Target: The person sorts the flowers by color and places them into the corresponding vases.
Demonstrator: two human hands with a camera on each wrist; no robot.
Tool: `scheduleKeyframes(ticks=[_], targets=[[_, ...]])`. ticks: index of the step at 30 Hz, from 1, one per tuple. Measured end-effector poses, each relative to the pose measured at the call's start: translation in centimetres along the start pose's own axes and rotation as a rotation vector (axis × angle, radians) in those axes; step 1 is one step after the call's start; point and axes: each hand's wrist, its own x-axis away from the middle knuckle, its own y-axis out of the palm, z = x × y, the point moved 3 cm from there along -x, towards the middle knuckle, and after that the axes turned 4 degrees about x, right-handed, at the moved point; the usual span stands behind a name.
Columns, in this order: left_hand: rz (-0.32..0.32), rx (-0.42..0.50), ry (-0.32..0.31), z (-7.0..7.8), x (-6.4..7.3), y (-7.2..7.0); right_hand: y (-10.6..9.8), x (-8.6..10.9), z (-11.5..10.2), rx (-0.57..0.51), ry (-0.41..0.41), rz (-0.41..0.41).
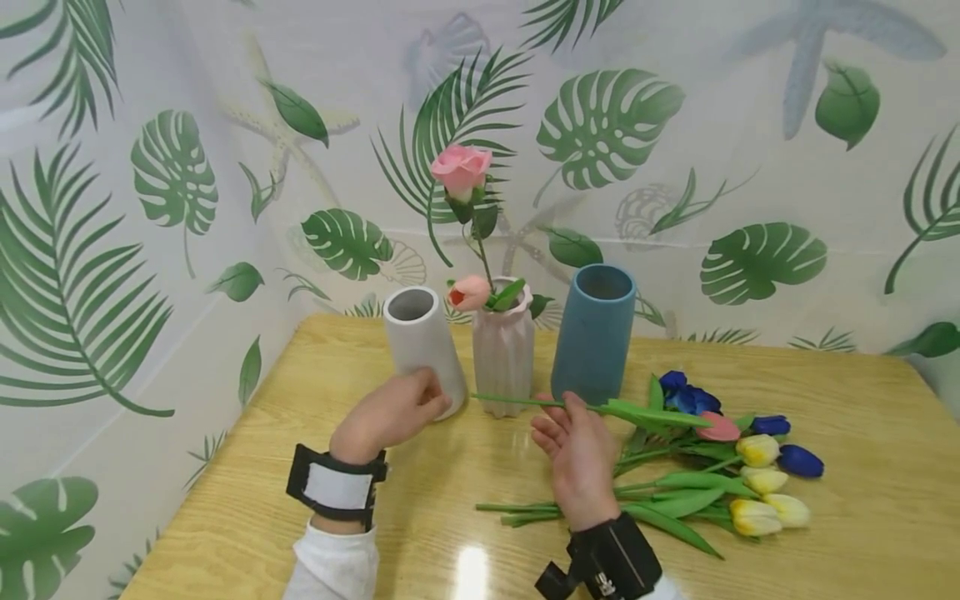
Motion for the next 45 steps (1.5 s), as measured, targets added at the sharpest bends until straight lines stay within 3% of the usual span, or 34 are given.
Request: scheduleKeyframes(ticks=[7, 11, 17, 24, 32, 38, 45], targets=[[-0.008, 0.008, -0.009, 0.1, 0.0, 0.0, 0.9, 0.8, -0.2, 0.094, -0.147, 0.008], [-0.013, 0.006, -0.015, 0.0, 0.0, 0.0, 0.5, 0.4, 0.0, 0.149, -0.296, 0.0], [-0.009, 0.011, -0.018, 0.0, 0.1, 0.1, 1.1, 0.7, 0.0, 0.301, -0.469, -0.052], [-0.007, 0.017, -0.011, -0.1, 0.1, 0.0, 2.0, 1.5, 0.1, 0.482, -0.607, -0.056], [-0.015, 0.027, -0.018, -0.3, 0.2, -0.3, 2.2, 1.8, 0.2, 0.557, -0.808, -0.063], [-0.024, 0.027, -0.02, -0.1, 0.2, -0.1, 1.9, 1.8, -0.4, 0.547, -1.101, -0.086], [-0.052, 0.059, 0.072, 1.3, -0.2, 0.9, 2.4, 2.9, -2.8, 0.539, -1.51, -0.025]])
